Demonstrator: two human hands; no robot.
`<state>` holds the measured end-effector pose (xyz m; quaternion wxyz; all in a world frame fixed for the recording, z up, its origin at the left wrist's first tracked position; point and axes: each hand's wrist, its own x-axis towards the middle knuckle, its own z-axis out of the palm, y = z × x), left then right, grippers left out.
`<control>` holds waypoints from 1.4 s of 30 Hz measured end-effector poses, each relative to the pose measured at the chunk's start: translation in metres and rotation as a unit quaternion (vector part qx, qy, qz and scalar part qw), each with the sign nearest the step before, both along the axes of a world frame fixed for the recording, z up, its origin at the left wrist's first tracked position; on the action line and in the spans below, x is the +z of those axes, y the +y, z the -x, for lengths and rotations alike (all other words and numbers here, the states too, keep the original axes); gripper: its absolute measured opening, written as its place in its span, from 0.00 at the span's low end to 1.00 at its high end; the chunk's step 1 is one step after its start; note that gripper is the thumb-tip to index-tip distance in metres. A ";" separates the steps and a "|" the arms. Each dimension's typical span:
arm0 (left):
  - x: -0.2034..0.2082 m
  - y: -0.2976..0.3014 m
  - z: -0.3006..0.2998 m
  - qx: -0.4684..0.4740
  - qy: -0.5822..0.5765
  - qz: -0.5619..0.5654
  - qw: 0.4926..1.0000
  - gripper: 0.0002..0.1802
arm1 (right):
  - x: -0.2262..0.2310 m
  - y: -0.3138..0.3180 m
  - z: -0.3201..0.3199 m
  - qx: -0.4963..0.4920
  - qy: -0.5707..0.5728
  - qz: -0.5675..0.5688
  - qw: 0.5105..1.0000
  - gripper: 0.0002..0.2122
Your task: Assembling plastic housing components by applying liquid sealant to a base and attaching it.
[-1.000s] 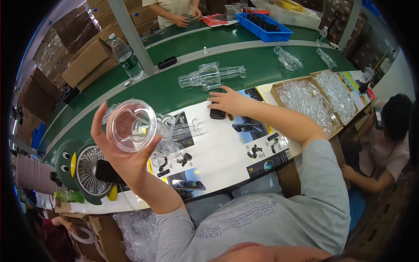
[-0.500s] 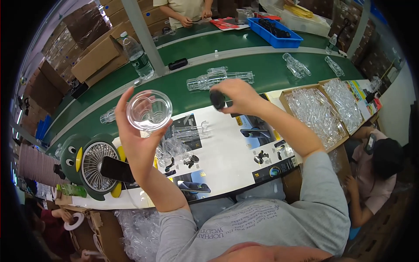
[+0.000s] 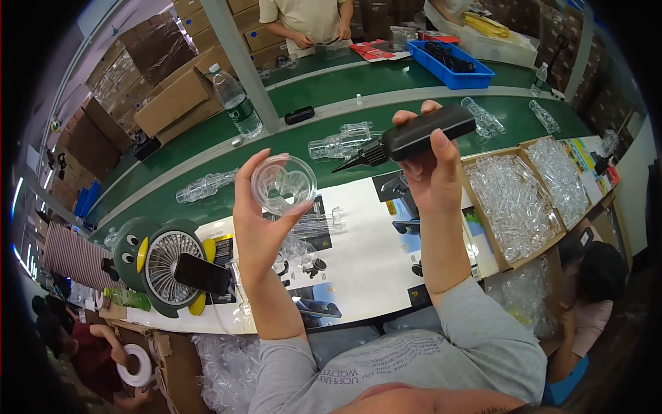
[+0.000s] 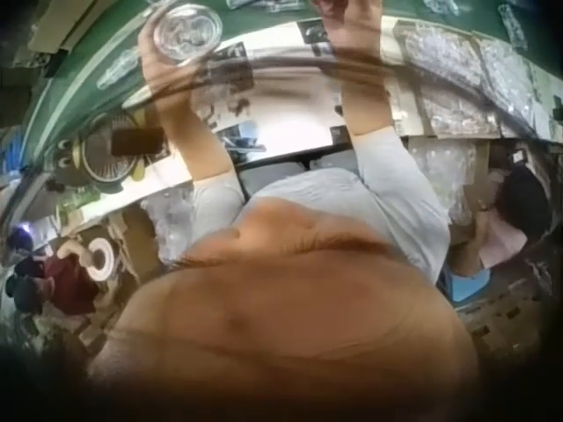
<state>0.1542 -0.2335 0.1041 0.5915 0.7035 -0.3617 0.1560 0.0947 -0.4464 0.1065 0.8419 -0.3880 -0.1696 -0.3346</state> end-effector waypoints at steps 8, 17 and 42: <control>-0.007 -0.010 -0.006 0.004 -0.010 0.055 0.998 0.42 | -0.005 0.005 0.007 0.018 -0.053 0.080 0.995 0.30; -0.007 -0.012 -0.002 0.004 0.068 0.044 0.997 0.47 | -0.003 0.007 0.007 0.007 -0.076 0.064 0.995 0.29; -0.010 -0.017 0.003 0.035 -0.008 0.082 0.996 0.40 | -0.001 0.019 0.020 -0.029 -0.014 0.058 0.998 0.32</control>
